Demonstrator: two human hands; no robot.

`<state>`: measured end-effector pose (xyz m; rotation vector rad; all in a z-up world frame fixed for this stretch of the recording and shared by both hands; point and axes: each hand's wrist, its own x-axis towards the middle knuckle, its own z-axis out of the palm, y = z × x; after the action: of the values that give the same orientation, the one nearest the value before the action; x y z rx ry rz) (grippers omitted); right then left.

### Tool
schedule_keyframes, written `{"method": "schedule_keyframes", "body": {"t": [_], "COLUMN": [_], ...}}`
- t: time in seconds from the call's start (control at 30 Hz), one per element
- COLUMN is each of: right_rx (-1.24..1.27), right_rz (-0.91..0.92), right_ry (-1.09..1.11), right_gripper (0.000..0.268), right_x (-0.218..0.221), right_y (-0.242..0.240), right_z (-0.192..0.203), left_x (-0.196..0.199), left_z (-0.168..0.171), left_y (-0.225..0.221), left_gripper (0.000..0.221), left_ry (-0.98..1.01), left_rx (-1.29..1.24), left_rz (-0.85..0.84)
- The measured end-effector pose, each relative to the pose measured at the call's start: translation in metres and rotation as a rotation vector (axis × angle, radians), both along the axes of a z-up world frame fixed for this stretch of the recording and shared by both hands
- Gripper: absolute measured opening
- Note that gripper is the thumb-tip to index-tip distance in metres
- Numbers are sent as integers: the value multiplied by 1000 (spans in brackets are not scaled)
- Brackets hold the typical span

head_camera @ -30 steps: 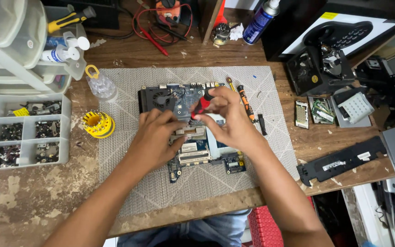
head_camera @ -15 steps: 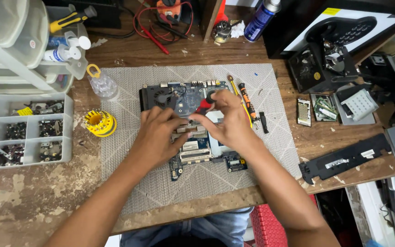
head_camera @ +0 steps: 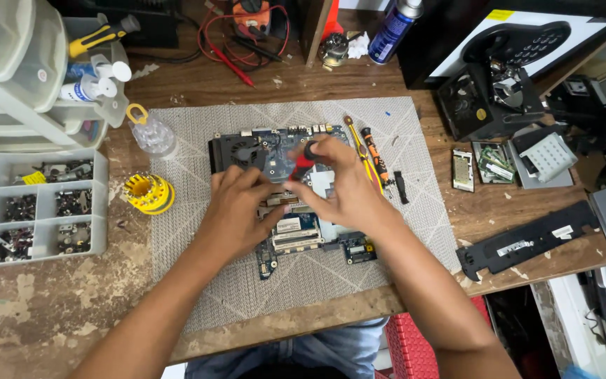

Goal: Disassembling a laptop motherboard by removing screws and components using a screwdriver

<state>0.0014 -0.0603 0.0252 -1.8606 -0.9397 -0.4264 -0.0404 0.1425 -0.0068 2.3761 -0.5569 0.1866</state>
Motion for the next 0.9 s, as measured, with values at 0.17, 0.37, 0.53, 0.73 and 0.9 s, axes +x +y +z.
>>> {"method": "schedule_keyframes", "body": {"t": [0.17,0.37,0.53,0.73,0.9], "right_rx": [-43,15,-60,-49,-36], "right_rz": [-76,39,100,-120,-26], "right_ry": [4,-18,54,-75,79], "right_gripper": [55,51,53,58,55], "right_x": [1,-4,-8,-1,-10], "right_y": [-15,7,0,0,-5], "right_z": [-30,-1,-17,-14,-7], "left_x": [1,1,1,3,0], "left_z": [-10,-6,-12,-12,-4], "left_y": [1,0,1,1,2], "left_gripper": [27,25,27,24,24], "left_ry": [0,4,0,3,55], "left_rx": [2,16,15,12,9], "left_rz": [6,7,11,5,-2]}}
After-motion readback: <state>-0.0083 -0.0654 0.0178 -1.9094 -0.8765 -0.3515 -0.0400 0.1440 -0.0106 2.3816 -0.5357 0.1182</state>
